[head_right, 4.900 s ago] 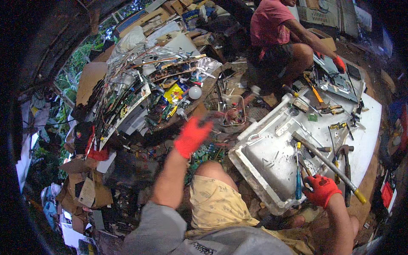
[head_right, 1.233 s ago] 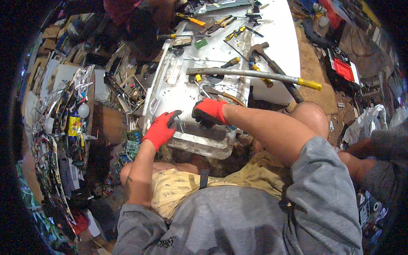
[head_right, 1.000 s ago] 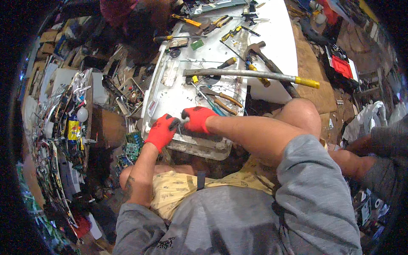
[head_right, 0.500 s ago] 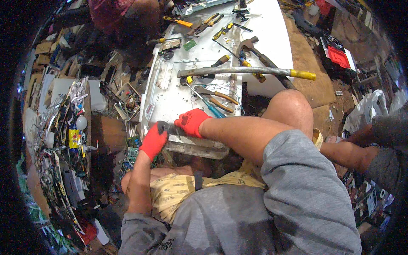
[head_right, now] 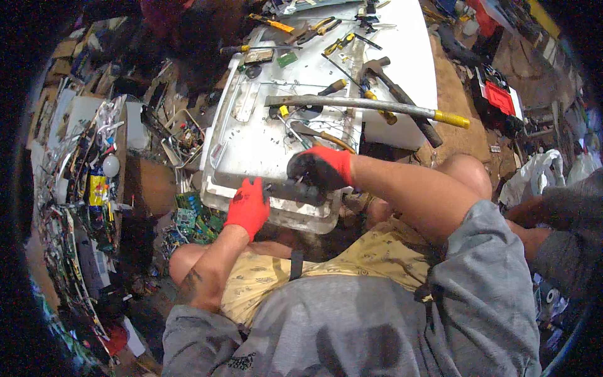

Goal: The person disassembles a small black electronic component using a screwdriver and pliers. They remove screws, separate the casing, and extract internal parts, placing them on a white work surface.

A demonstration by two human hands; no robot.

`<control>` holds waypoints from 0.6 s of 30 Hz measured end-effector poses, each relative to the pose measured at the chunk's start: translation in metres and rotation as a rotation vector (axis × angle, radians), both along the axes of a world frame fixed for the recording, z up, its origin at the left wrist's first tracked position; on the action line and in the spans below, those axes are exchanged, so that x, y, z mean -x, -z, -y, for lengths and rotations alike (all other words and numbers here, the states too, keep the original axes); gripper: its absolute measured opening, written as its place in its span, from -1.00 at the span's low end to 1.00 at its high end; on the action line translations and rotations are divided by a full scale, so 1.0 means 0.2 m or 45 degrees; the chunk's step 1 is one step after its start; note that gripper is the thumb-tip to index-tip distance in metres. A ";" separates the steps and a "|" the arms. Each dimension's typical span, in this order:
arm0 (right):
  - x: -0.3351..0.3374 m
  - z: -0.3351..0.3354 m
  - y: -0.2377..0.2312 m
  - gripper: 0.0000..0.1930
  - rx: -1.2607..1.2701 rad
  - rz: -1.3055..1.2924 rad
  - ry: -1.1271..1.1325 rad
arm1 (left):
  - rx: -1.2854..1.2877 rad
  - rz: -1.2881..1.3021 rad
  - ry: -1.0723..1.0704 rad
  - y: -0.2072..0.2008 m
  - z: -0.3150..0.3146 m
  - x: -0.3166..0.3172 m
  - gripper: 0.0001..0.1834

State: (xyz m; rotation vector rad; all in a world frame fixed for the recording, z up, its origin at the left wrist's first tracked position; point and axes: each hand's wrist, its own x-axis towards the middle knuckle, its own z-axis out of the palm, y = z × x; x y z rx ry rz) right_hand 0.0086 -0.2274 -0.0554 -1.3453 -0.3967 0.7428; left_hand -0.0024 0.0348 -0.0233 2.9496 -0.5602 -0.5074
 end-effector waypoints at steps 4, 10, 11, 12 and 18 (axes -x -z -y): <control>-0.08 0.08 -0.07 -0.73 -0.364 -0.626 0.353 | -0.069 0.008 0.040 -0.03 0.07 0.00 -0.63; -0.20 -0.07 -0.20 -0.68 1.246 0.723 0.349 | -0.163 0.074 0.120 -0.03 0.10 -0.02 -0.72; -0.20 -0.10 -0.18 -0.67 1.435 0.982 0.257 | -0.168 0.091 0.119 -0.01 0.09 -0.02 -0.71; -0.21 -0.13 -0.17 -0.70 1.523 1.017 0.172 | -0.157 0.098 0.118 -0.01 0.10 -0.02 -0.70; -0.24 -0.20 -0.07 -0.75 1.597 1.043 0.163 | -0.096 0.161 0.107 0.02 0.10 -0.03 -0.62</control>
